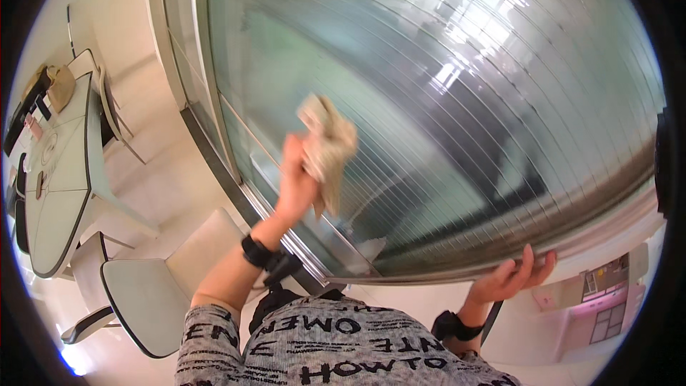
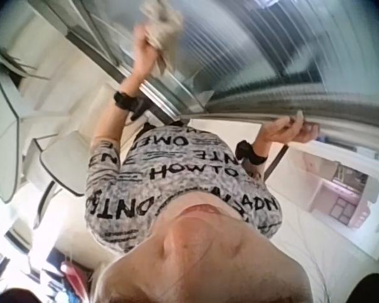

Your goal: Cleaning a glass sliding door with a cloth.

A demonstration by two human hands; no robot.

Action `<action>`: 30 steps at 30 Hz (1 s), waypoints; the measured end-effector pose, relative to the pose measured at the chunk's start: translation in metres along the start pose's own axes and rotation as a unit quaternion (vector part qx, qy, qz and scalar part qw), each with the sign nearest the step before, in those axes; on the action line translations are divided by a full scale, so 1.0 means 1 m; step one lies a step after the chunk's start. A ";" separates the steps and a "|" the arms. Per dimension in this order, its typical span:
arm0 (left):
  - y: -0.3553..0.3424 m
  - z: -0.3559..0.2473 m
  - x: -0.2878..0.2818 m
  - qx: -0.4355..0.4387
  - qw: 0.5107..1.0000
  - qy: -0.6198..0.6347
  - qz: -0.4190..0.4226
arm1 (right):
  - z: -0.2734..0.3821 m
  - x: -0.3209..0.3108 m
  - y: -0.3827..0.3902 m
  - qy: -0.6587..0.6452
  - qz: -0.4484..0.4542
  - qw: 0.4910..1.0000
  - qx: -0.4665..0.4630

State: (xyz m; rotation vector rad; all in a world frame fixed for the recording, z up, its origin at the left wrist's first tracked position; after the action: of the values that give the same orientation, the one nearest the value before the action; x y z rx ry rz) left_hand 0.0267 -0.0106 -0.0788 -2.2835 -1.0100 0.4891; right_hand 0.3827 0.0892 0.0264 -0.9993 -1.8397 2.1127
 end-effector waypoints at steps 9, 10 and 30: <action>0.025 -0.090 0.089 0.116 0.987 -0.113 -0.011 | -0.001 0.002 0.000 -0.130 -0.004 0.986 -0.103; 0.043 -0.096 0.107 0.111 0.990 -0.085 0.021 | -0.005 0.001 0.001 -0.134 -0.002 0.986 -0.101; 0.036 -0.193 0.157 0.157 0.979 -0.115 0.060 | -0.006 0.005 0.000 -0.246 -0.065 0.954 -0.157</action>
State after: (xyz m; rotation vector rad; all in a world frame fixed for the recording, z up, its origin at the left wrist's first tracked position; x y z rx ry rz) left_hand 0.2518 0.0186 0.0303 -2.0413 -0.8342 0.9147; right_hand 0.3827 0.0964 0.0243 -0.3904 -2.4545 2.1695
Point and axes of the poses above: each hand's wrist, its own y-axis away from the middle knuckle, its own x-axis out of the palm, z = x × y, the point moved 6 cm from there along -y, towards the middle knuckle, and after that the axes turned 13 degrees about z, right-handed, at the moved point
